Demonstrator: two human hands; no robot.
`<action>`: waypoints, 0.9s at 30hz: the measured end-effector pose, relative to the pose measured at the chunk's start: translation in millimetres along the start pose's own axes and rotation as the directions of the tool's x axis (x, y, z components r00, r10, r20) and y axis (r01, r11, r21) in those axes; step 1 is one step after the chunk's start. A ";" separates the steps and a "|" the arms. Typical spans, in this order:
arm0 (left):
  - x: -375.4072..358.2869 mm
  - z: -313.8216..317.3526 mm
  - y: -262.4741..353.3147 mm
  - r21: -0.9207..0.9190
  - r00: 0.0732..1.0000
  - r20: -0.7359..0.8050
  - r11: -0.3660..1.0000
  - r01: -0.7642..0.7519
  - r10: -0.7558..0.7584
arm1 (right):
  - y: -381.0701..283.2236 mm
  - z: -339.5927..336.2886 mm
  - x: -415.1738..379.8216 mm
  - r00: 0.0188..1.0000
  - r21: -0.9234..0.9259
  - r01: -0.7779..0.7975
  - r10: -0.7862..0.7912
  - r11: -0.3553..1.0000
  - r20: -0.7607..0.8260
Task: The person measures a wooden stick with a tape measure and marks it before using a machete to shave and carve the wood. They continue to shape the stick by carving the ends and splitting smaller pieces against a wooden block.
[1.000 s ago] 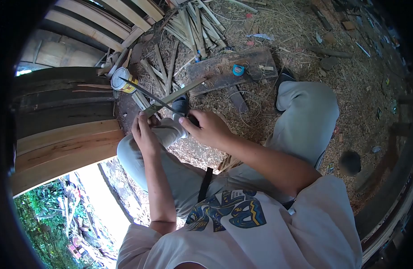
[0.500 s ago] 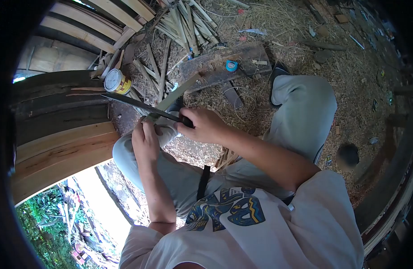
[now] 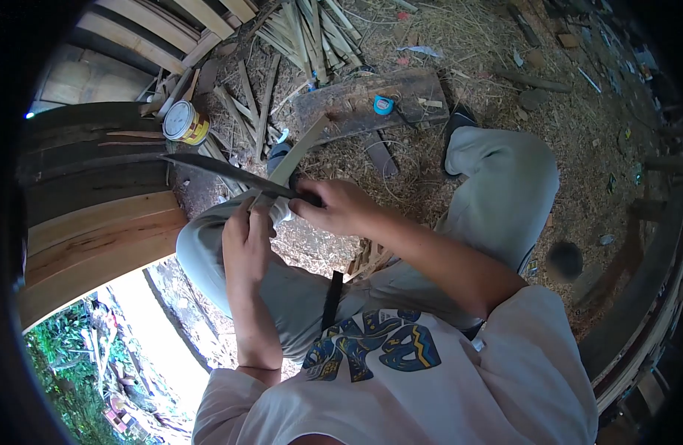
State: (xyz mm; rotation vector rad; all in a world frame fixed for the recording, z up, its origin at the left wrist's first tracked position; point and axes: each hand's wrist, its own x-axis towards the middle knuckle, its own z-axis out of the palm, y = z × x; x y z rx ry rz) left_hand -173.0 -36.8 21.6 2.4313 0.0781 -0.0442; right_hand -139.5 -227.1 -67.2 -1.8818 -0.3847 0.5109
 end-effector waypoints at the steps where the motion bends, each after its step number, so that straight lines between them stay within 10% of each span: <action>1: -0.4 0.0 -1.1 -0.003 1.000 0.000 1.000 0.005 -0.005 | 2.2 0.5 2.3 1.000 -0.001 -0.003 0.003 1.000 0.005; 3: -0.6 -2.5 1.9 0.016 0.999 0.020 0.999 0.047 -0.047 | 4.3 1.1 7.3 0.973 0.243 -0.223 0.202 0.944 0.111; 27: 1.5 -1.7 0.6 0.030 1.000 -0.022 0.999 0.020 -0.020 | -2.1 8.4 8.7 0.992 0.058 -0.118 0.120 0.991 -0.036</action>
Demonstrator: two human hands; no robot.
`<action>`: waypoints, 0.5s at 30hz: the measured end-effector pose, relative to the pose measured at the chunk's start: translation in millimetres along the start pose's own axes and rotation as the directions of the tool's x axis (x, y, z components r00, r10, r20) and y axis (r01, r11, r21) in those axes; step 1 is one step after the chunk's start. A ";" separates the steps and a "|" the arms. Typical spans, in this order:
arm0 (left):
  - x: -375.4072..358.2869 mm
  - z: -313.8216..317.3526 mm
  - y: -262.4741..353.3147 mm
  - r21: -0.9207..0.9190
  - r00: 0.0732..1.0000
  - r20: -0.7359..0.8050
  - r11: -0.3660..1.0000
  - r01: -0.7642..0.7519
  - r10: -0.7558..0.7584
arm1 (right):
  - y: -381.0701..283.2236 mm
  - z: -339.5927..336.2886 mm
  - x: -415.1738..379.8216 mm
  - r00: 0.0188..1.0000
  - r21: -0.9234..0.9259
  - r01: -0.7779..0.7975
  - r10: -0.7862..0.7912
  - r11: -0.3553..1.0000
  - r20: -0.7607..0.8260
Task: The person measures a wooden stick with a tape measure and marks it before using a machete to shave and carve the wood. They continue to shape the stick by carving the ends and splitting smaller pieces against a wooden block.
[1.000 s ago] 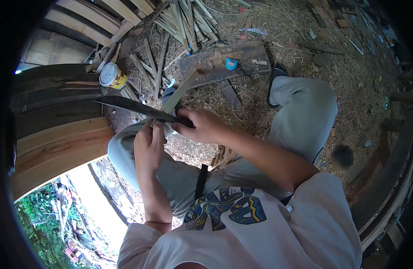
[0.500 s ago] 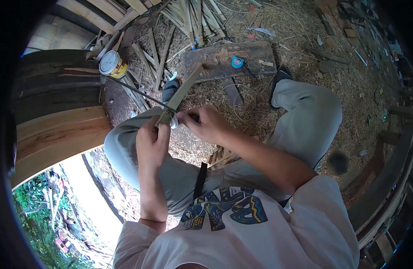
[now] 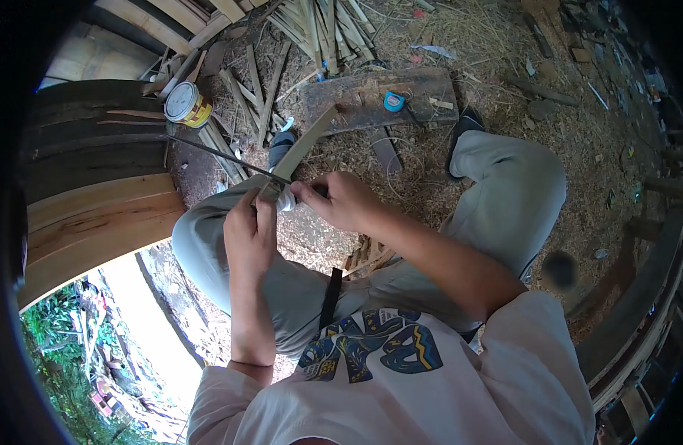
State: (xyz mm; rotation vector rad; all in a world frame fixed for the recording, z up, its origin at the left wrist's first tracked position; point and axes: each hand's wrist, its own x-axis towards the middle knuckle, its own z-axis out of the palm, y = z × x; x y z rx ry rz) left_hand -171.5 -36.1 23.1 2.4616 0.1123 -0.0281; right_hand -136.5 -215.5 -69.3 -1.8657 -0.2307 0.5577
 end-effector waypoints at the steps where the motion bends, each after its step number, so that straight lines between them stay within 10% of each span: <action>1: -0.6 0.9 -1.5 0.000 1.000 0.000 1.000 -0.002 0.002 | -0.8 -0.5 -1.6 1.000 0.000 0.000 0.000 1.000 -0.002; 15: 1.5 2.2 -10.8 0.004 0.993 -0.102 0.998 -0.067 0.067 | -10.4 0.5 3.7 0.979 -0.149 0.172 -0.186 0.974 -0.088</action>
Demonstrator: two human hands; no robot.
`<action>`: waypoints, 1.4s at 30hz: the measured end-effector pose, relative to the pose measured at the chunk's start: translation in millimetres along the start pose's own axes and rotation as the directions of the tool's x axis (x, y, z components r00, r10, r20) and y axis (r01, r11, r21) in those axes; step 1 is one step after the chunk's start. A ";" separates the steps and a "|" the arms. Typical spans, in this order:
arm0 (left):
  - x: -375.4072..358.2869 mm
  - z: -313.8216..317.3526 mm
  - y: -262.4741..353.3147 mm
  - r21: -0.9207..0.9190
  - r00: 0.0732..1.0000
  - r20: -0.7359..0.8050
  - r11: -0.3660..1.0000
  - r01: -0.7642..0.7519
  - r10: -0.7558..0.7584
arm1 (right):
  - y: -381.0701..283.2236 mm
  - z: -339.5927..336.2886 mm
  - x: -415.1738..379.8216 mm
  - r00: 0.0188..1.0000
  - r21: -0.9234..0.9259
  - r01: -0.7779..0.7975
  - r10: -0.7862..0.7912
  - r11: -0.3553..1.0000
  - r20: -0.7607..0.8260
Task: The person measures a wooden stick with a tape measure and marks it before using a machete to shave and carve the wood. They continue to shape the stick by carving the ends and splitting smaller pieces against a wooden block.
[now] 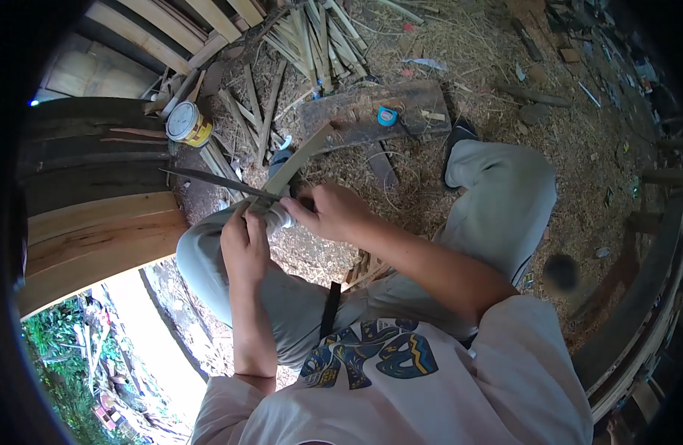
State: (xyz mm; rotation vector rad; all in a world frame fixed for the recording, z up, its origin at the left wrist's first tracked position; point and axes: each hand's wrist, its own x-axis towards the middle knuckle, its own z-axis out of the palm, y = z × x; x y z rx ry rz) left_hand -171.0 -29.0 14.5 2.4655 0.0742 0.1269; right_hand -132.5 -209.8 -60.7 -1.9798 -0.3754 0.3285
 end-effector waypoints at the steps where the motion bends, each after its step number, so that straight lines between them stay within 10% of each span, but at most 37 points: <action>1: 2.3 -0.6 -2.3 -0.026 0.999 -0.006 0.999 0.032 -0.033 | -1.0 -2.1 1.2 1.000 -0.002 0.008 -0.008 1.000 -0.011; 42: -3.7 5.9 -1.2 0.024 0.997 0.004 0.997 -0.079 0.079 | -11.2 -5.6 4.3 0.998 -0.035 0.064 -0.065 0.997 -0.025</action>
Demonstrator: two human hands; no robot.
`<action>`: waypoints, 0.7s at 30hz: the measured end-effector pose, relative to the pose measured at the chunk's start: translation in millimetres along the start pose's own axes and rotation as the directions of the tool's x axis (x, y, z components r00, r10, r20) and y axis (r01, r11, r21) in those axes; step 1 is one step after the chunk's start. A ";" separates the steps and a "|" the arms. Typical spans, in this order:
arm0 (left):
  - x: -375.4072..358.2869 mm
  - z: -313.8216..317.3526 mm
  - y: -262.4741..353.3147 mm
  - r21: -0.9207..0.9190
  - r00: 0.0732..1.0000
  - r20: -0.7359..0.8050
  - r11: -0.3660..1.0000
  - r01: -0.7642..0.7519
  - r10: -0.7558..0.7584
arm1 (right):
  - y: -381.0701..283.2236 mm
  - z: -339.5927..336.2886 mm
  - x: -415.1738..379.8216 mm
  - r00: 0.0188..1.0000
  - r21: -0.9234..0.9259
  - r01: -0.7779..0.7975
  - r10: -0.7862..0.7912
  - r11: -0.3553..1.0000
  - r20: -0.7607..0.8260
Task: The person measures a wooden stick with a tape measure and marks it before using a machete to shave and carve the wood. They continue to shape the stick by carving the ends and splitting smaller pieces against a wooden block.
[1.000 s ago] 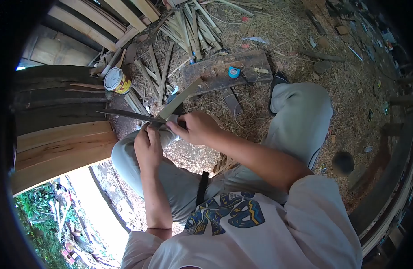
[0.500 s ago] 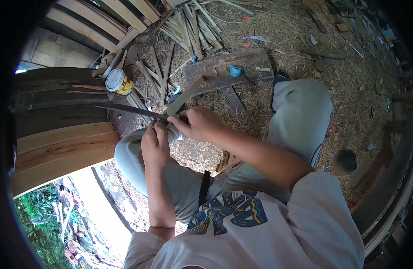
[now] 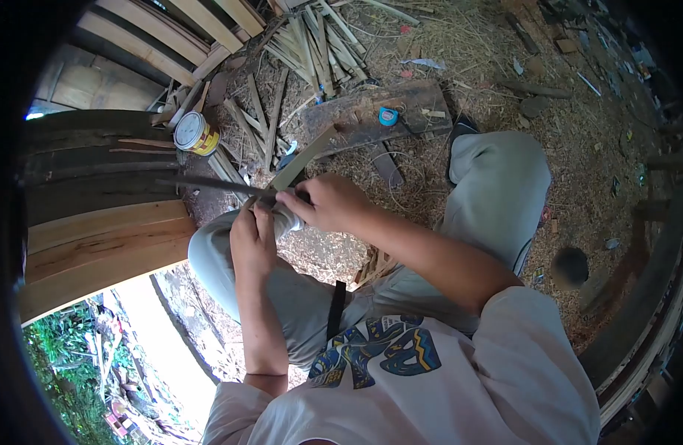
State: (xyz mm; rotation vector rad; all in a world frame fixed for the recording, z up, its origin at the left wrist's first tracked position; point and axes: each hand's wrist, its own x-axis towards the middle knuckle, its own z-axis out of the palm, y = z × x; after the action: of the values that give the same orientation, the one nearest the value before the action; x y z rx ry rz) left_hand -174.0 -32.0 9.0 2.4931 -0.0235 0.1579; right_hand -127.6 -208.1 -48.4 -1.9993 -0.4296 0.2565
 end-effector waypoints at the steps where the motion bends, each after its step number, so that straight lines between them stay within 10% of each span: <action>1: 0.4 -0.4 -1.2 0.010 1.000 0.020 1.000 -0.008 0.008 | 1.0 -1.2 -0.1 1.000 0.000 0.001 -0.001 1.000 -0.005; 21: 6.8 -9.8 4.2 -0.083 0.991 0.085 0.990 0.112 -0.105 | 4.0 -2.1 -1.3 0.999 -0.049 -0.047 0.047 0.998 0.005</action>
State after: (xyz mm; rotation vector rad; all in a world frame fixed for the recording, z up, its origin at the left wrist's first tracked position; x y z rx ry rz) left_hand -168.5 -29.3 20.1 2.4049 0.0697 0.0105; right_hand -127.3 -212.0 -51.0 -2.0588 -0.3962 0.2840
